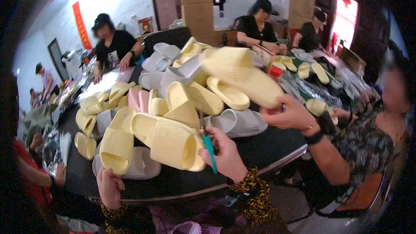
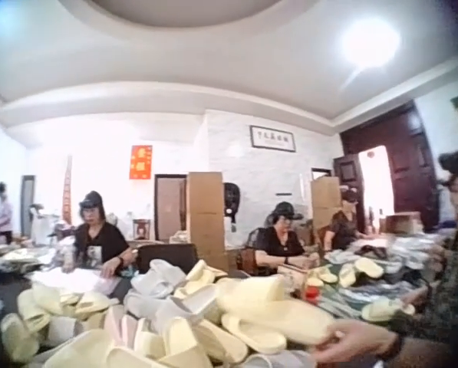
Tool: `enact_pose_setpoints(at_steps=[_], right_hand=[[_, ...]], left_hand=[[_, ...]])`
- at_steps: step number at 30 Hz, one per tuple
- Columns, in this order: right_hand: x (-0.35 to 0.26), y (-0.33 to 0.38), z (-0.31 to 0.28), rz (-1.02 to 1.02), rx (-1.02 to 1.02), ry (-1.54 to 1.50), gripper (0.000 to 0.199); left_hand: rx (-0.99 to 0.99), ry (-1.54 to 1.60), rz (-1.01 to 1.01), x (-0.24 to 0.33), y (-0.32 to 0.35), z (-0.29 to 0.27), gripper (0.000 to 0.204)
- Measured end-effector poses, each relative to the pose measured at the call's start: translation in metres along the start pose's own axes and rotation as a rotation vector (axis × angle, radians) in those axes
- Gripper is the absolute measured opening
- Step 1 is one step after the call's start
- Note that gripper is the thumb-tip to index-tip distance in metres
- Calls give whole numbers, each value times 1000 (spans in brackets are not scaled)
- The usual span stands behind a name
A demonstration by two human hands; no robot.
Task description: Trimming excess threads and plastic flash from slippers using scissors in a factory setting.
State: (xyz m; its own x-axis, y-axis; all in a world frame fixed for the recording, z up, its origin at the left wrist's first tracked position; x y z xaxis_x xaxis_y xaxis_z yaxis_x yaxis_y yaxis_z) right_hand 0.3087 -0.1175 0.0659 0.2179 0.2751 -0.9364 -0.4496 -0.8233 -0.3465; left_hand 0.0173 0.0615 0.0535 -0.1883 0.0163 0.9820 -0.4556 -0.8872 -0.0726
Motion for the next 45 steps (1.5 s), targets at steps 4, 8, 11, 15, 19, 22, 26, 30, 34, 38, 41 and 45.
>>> enact_pose_setpoints(at_steps=[4, 8, 11, 15, 19, 22, 26, 30, 34, 38, 41, 45], right_hand=[[-16, 5, -11, 28, -43, -23, 50], [-25, 12, -20, 42, 0, -150, 56], [-23, 11, -10, 75, -67, -140, 60], [-29, 16, -12, 94, -128, -172, 56], [-20, 14, -3, 177, -273, -207, 54], [-16, 15, 1, 213, -323, -181, 53], [-11, 14, 17, 296, -405, -210, 52], [1, 14, 34, 358, -404, -249, 55], [7, 10, 39, 346, -384, -238, 54], [8, 11, 45, 341, -387, -266, 53], [9, 11, 49, 326, -370, -294, 52], [13, 14, 53, 291, -449, -304, 48]], left_hand=[[42, 68, 82, 13, 1, -15, 26], [-4, 58, 176, 28, -4, -43, 41], [149, 121, 293, 34, -1, -74, 41], [92, 15, 279, 53, 7, -85, 38], [115, -24, 191, 55, 13, -89, 36], [124, -25, 181, 51, 14, -89, 36], [79, -97, 144, 44, 12, -87, 34], [59, -34, 113, 42, 7, -86, 32], [4, -45, 61, 29, -3, -78, 33], [12, -17, 64, 22, -7, -78, 33], [37, -79, 84, 17, -10, -80, 33], [49, -50, 62, 8, -16, -87, 33]])
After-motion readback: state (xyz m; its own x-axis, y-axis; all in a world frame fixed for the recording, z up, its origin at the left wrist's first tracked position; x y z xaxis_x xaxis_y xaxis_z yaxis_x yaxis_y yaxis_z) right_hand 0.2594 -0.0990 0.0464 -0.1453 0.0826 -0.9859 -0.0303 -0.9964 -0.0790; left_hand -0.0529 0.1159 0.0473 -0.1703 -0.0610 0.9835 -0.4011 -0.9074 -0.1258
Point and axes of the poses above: each hand's wrist, its own y-axis away from the middle knuckle, its own z-axis out of the palm, x = y × z, the point moved 4 cm from there along -y, towards the middle knuckle, and after that the axes turned 9 degrees about -x, right-handed, at the moved point
